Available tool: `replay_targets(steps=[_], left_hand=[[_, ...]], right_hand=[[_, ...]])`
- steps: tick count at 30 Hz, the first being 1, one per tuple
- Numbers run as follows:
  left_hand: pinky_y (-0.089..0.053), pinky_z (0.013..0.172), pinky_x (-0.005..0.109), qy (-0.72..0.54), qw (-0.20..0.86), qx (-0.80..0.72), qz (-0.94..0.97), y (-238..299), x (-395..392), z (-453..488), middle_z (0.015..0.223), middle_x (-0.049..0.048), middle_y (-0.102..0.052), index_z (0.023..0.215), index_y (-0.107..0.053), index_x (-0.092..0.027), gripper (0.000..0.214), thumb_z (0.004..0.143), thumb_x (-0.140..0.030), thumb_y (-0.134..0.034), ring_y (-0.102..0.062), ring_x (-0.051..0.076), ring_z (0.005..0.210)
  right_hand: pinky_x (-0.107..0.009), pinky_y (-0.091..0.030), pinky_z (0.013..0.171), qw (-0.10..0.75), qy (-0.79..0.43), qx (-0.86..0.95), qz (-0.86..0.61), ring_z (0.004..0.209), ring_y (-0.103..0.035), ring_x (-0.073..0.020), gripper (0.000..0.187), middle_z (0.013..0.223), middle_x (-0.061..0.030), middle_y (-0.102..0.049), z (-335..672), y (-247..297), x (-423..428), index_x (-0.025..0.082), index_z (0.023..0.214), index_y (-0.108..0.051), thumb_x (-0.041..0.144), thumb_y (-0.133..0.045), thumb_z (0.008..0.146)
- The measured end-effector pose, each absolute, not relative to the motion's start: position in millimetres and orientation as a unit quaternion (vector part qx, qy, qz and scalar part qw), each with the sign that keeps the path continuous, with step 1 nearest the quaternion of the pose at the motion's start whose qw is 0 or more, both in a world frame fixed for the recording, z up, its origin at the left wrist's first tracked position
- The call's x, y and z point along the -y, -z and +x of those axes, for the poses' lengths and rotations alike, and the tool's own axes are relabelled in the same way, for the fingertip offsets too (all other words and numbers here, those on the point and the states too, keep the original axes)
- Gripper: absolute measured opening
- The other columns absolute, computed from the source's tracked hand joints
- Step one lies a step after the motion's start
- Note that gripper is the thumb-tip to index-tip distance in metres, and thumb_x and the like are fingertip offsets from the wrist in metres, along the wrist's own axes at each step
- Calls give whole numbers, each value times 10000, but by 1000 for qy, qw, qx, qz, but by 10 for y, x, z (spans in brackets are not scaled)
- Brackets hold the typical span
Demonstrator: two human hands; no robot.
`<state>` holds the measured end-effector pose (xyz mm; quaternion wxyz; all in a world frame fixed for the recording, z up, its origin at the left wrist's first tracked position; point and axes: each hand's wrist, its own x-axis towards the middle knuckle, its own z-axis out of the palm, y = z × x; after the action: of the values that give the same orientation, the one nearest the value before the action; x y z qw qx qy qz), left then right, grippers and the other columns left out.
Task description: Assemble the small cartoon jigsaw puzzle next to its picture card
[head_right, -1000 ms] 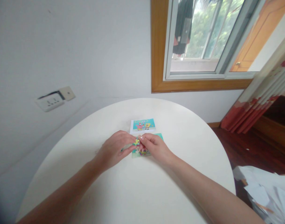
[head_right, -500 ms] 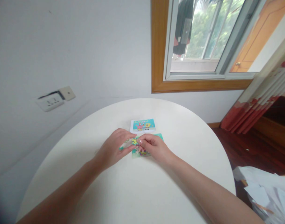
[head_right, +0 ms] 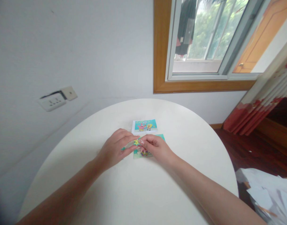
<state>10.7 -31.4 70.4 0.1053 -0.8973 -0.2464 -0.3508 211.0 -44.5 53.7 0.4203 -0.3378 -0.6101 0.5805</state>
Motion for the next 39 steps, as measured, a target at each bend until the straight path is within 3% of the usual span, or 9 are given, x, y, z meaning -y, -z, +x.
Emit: replay_targets(steps=[39], left_hand=[[-490, 829, 337, 346, 105, 244, -900, -704, 333, 98, 941, 57, -648, 1097, -595, -178, 207, 908, -261, -577, -590, 190, 911]], right_hand=[[-260, -423, 621, 414, -570, 617, -351, 607, -515, -108, 401, 651, 2, -601, 2109, -589, 470, 170, 759, -648, 570, -649, 772]])
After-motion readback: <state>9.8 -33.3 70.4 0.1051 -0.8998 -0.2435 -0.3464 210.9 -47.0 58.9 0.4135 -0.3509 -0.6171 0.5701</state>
